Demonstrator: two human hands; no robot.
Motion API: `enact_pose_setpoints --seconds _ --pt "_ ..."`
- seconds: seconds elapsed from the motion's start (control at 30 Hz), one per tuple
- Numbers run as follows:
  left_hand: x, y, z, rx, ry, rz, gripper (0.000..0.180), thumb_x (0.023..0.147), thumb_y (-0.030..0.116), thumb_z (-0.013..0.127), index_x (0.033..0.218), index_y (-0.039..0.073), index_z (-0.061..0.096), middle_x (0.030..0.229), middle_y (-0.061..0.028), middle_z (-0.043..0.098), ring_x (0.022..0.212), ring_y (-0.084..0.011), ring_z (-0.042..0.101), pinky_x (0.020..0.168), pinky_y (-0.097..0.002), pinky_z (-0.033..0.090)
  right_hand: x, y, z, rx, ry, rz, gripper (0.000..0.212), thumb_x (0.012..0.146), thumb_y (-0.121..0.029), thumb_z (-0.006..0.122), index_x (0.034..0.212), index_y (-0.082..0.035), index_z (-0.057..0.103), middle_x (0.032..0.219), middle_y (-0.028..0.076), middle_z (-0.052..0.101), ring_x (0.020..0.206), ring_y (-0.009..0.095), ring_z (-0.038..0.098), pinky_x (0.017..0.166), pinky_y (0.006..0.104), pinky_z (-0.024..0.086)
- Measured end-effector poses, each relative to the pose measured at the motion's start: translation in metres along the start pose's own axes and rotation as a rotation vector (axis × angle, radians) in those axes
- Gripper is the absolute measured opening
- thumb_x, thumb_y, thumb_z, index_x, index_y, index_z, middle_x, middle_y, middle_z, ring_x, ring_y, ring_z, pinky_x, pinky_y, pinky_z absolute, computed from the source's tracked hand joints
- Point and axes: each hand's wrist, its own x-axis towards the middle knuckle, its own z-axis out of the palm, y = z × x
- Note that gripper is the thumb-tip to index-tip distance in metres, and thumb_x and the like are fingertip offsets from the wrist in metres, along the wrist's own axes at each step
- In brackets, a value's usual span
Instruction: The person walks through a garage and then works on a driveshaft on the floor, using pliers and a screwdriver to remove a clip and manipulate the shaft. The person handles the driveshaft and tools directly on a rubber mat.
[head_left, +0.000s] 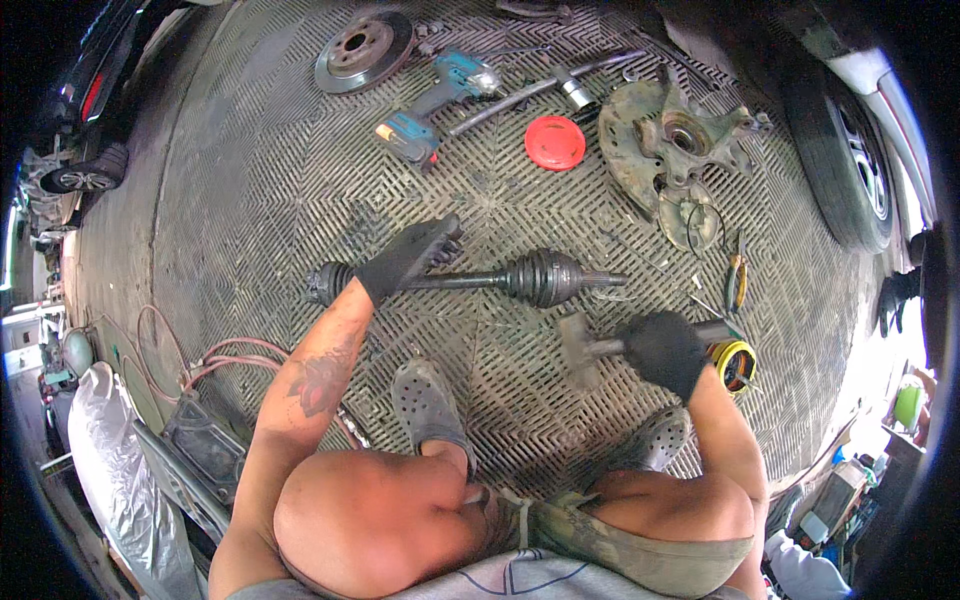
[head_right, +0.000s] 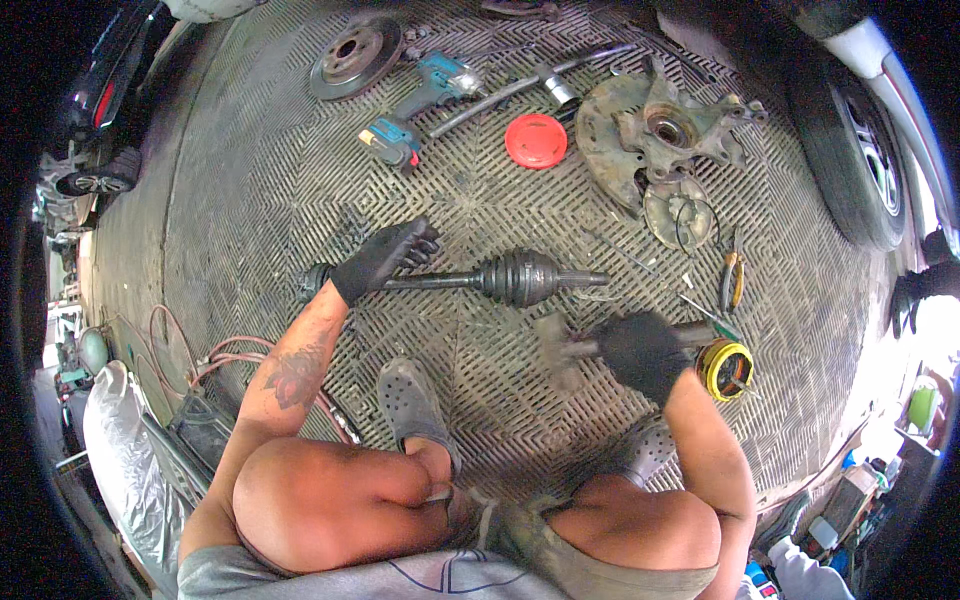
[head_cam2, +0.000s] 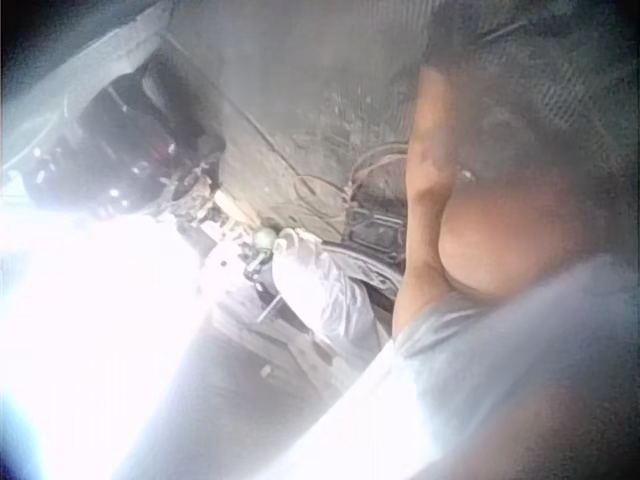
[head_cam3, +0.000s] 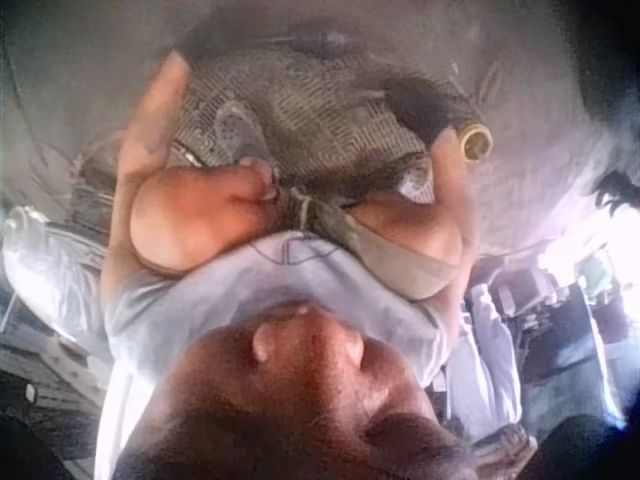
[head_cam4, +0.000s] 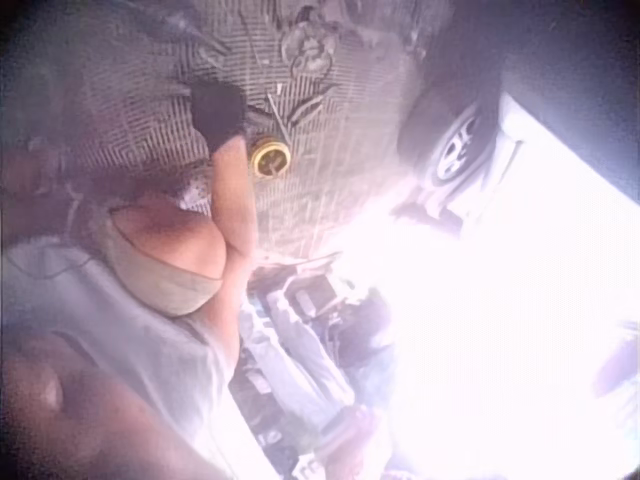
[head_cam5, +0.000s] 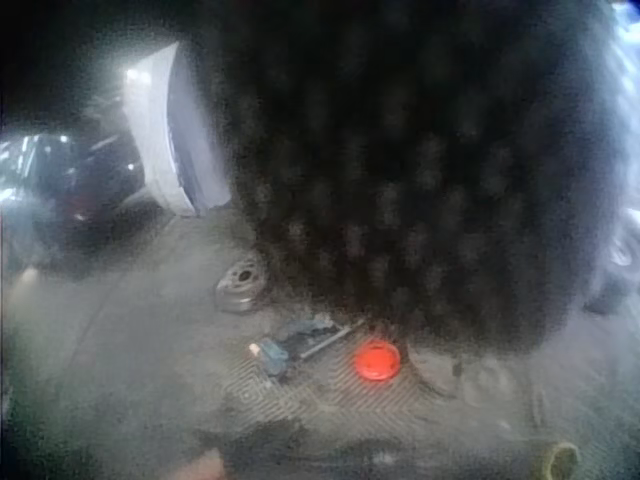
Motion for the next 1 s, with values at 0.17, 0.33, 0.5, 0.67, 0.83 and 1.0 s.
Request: enact_pose_setpoints --seconds 0.17,0.33,0.5,0.67,0.83,1.0 --pt "-0.003 -0.006 -0.003 0.669 -0.084 0.106 0.055 0.099 0.048 0.063 0.125 0.0 0.065 0.114 -0.0178 0.071 0.102 -0.0268 0.067 0.093 -0.0394 0.052 -0.049 0.043 -0.059 -0.015 0.107 0.208 0.029 0.081 -0.03 0.073 0.103 -0.011 0.07 0.091 0.018 0.072 0.081 0.038 0.072 0.072 0.0512 0.057" --pt "-0.012 -0.021 0.009 0.65 -0.169 0.124 0.063 0.087 0.05 0.078 0.125 0.001 0.065 0.107 -0.0165 0.071 0.101 -0.0255 0.068 0.09 -0.0394 0.052 -0.102 0.105 -0.097 0.077 0.319 0.498 0.042 0.084 -0.033 0.075 0.12 -0.014 0.069 0.099 0.018 0.072 0.092 0.039 0.071 0.082 0.0485 0.056" --pt "-0.008 0.008 0.03 0.929 -0.253 0.032 0.059 0.081 0.053 0.077 0.114 0.006 0.067 0.099 -0.0176 0.07 0.092 -0.0319 0.068 0.082 -0.0438 0.051 -0.127 0.199 -0.054 0.034 0.429 0.86 0.044 0.085 -0.038 0.072 0.119 -0.011 0.068 0.105 0.02 0.073 0.099 0.041 0.069 0.086 0.0508 0.054" --pt "0.005 -0.023 0.039 0.976 -0.154 0.182 0.056 0.079 0.054 0.076 0.111 0.009 0.067 0.104 -0.0176 0.071 0.098 -0.0381 0.069 0.084 -0.0481 0.053 -0.146 0.305 0.045 -0.072 0.172 0.904 0.043 0.086 -0.04 0.07 0.114 -0.006 0.069 0.105 0.024 0.072 0.102 0.044 0.068 0.089 0.0543 0.053" --pt "0.0 -0.028 0.034 0.97 -0.184 0.085 0.053 0.078 0.054 0.076 0.108 0.01 0.069 0.103 -0.0175 0.072 0.098 -0.0396 0.07 0.085 -0.0489 0.054 -0.166 0.327 0.09 -0.092 0.294 1.12 0.053 0.088 -0.033 0.067 0.129 0.001 0.064 0.12 0.029 0.068 0.11 0.045 0.066 0.096 0.0509 0.052" --pt "0.014 -0.036 0.034 1.03 -0.15 0.164 0.051 0.08 0.057 0.074 0.104 0.011 0.072 0.095 -0.0188 0.073 0.093 -0.0424 0.07 0.084 -0.0504 0.055 -0.172 0.357 0.117 0.094 0.132 1.224 0.055 0.081 -0.023 0.069 0.132 -0.003 0.063 0.123 0.027 0.068 0.116 0.045 0.064 0.101 0.0498 0.051"
